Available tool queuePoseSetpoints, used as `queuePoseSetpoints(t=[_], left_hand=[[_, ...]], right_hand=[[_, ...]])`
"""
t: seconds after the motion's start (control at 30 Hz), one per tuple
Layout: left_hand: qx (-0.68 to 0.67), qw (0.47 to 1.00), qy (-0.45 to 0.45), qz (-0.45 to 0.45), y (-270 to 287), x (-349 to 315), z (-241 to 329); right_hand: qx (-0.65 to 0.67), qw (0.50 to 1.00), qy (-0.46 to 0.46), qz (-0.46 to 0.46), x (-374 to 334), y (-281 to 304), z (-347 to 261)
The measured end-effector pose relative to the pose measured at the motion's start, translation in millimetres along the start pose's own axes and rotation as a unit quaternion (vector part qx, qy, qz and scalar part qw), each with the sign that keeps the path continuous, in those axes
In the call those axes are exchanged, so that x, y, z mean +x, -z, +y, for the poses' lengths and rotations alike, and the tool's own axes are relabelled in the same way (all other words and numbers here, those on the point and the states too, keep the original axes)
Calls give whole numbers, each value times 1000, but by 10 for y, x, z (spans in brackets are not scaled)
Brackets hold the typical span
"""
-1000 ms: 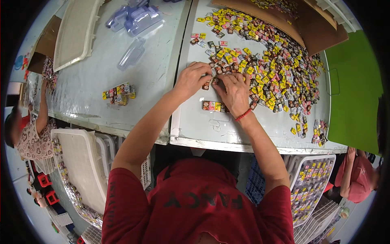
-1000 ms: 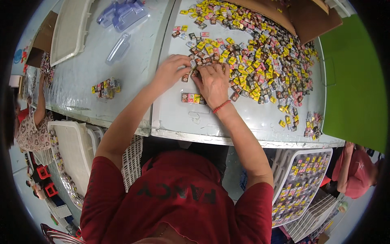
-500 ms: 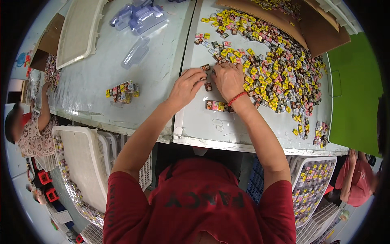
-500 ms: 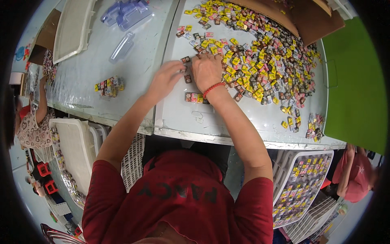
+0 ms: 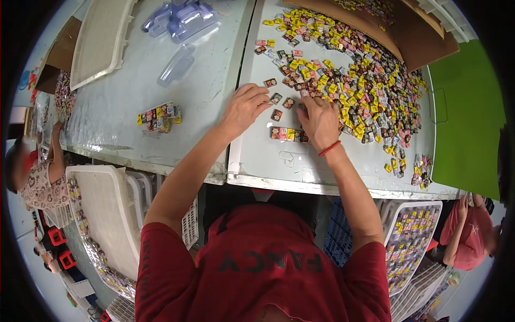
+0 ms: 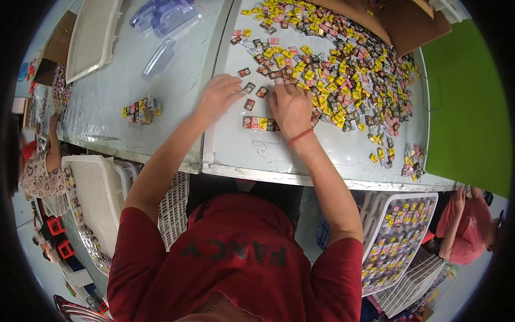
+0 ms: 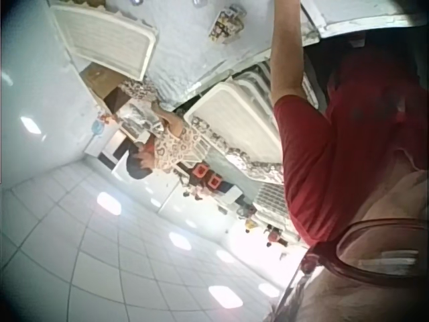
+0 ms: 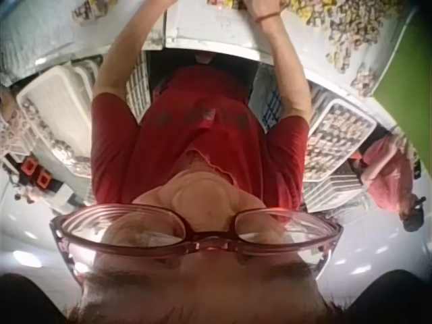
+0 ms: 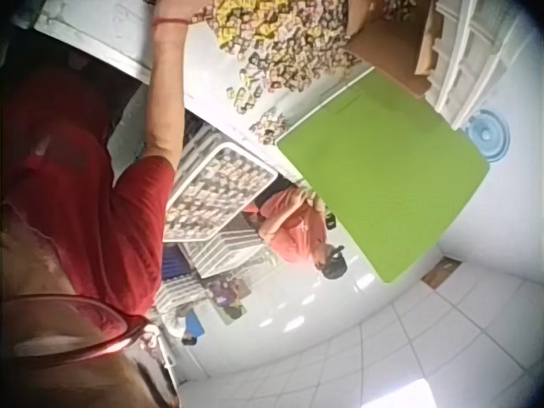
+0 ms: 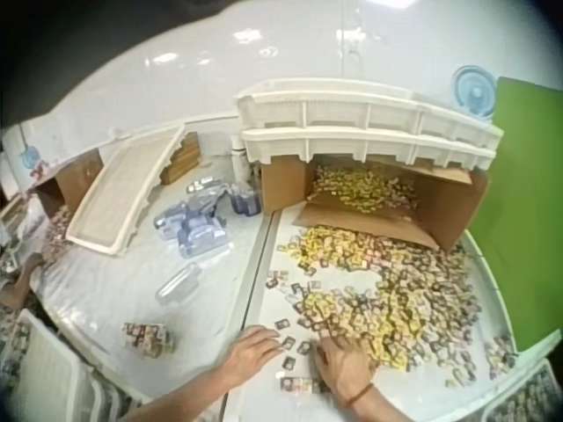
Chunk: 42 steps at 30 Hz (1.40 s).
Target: Sorting small toy pieces from a pile and placing them into clear plastic bags on a workbench.
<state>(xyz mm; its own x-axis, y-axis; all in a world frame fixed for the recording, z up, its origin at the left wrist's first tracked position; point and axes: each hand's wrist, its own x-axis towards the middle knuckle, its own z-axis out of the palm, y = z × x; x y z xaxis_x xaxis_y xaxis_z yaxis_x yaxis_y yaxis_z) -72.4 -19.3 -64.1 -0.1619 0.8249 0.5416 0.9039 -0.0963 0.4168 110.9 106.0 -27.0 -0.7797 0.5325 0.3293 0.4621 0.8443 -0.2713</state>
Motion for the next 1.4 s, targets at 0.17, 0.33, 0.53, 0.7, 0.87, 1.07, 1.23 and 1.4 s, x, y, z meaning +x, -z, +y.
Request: queuePoseSetpoints(t=[0.17, 0.33, 0.53, 0.7, 0.87, 1.07, 1.23, 1.4], left_hand=[[-77, 996, 19, -44, 7, 142, 112], [-97, 983, 14, -158, -30, 321, 19], [-150, 965, 36, -213, -16, 440, 73], [-86, 970, 2, -227, 30, 456, 23], [-99, 966, 25, -238, 15, 477, -60], [-94, 982, 68, -150, -38, 408, 51], [-54, 981, 136, -124, -169, 413, 257], [-46, 987, 98, -118, -140, 405, 207]], right_hand=[[12, 1000, -5, -5, -64, 27, 41], [25, 996, 50, -65, -51, 50, 160], [46, 995, 30, -77, -27, 69, 168], [61, 995, 51, -61, -36, 73, 186], [52, 995, 73, -37, -42, 37, 195], [64, 996, 44, -48, -73, 42, 192], [57, 996, 45, -46, -97, 48, 196], [46, 997, 45, -46, -96, 61, 181]])
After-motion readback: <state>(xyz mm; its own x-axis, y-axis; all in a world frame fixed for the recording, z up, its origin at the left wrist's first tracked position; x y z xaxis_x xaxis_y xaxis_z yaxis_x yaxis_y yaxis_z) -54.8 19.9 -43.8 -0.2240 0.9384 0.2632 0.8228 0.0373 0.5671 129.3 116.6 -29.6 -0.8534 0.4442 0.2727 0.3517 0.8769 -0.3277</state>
